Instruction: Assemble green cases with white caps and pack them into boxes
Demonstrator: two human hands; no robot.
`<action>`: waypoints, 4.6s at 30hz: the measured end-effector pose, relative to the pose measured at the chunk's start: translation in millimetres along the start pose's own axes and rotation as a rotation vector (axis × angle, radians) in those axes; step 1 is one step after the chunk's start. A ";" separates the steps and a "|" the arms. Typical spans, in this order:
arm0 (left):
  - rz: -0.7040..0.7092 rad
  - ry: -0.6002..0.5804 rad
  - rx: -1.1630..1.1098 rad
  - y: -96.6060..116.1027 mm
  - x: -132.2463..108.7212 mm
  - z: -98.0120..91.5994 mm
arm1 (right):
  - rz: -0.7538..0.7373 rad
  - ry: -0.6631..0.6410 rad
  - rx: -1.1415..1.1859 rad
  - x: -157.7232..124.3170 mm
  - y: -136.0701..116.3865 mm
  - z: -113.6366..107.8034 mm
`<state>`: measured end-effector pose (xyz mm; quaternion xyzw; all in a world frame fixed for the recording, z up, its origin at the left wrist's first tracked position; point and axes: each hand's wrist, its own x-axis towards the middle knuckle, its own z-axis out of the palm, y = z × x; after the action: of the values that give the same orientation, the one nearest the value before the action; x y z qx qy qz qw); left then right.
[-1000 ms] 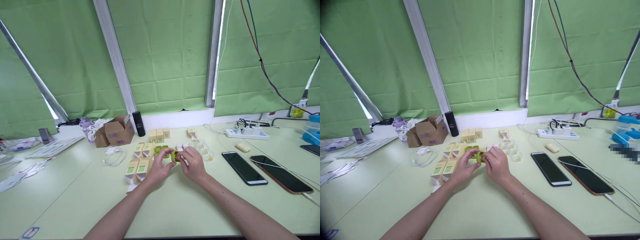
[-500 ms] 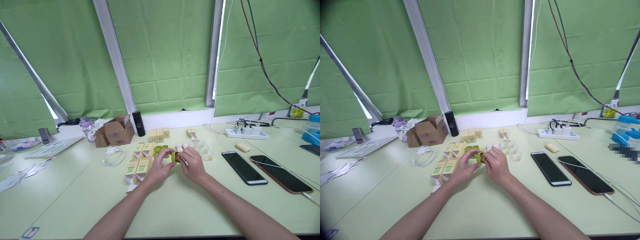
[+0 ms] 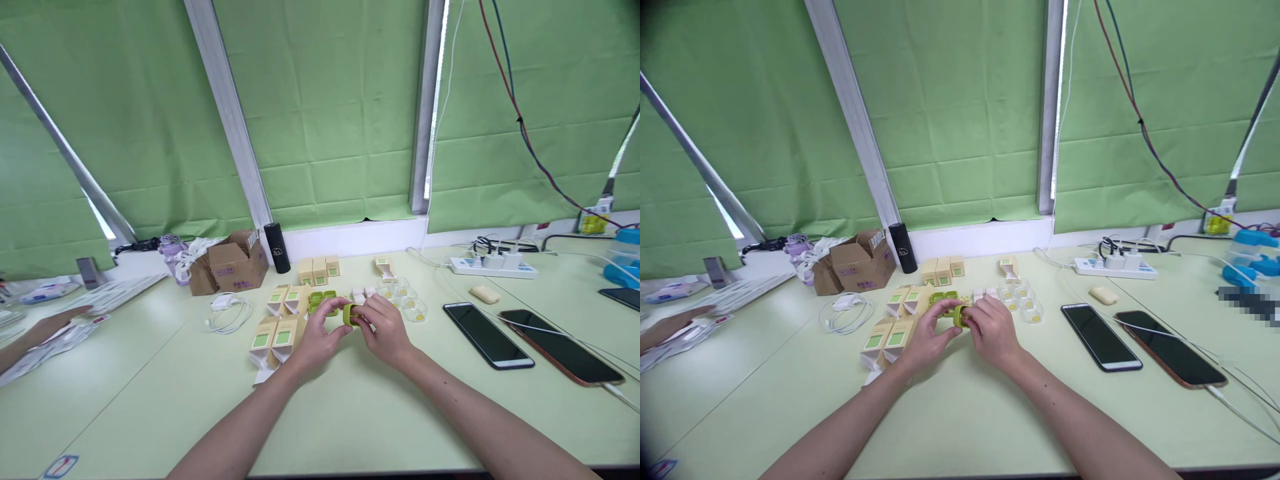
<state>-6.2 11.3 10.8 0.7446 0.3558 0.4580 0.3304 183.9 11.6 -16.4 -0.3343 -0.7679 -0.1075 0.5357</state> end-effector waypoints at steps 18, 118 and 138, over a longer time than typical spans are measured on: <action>0.016 -0.009 0.015 -3.7 0.1 -2.0 | -0.026 0.004 0.001 -0.4 1.8 -1.2; -0.062 0.146 0.069 -10.6 5.6 -2.7 | 0.139 -0.059 0.208 -6.7 3.7 0.9; 0.178 0.087 0.300 -1.8 -4.6 2.4 | 0.150 -0.107 0.178 -7.4 3.5 -0.8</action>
<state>-5.9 8.1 6.4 0.7936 0.3667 0.4590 0.1581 188.2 10.9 -23.4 -0.3472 -0.7747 0.0197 0.5281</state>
